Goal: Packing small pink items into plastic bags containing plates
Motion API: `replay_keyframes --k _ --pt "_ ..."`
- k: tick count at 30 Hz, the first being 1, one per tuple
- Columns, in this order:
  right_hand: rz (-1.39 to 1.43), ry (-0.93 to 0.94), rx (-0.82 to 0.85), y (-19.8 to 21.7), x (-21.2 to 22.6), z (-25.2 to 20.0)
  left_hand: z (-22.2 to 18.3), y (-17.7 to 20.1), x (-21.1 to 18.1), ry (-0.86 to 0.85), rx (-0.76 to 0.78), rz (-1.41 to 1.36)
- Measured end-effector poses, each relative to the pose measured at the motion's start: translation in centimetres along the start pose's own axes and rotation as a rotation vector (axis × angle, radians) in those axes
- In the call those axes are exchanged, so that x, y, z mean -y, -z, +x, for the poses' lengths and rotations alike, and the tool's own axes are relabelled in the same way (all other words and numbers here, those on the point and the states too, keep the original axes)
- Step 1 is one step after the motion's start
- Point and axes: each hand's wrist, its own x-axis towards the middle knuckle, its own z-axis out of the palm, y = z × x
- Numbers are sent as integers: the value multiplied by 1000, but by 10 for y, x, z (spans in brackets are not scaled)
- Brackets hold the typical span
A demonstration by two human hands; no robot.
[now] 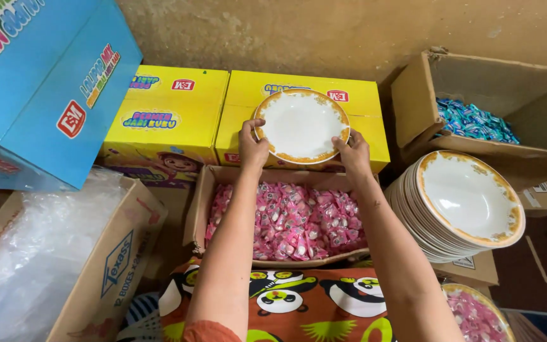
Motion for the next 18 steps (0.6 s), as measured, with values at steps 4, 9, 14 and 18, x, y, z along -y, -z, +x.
replay_keyframes --k 4,9,14,18 --pt "-57 54 54 23 -55 42 15 -10 25 -107 -38 159" --pt "-1103 378 -148 19 -16 30 -15 23 -13 -265 60 335" --pt "-840 822 46 -69 122 -80 -78 164 -61 -459 -70 466" --pt "-544 975 353 -161 140 -128 -95 294 -31 -522 -383 479"
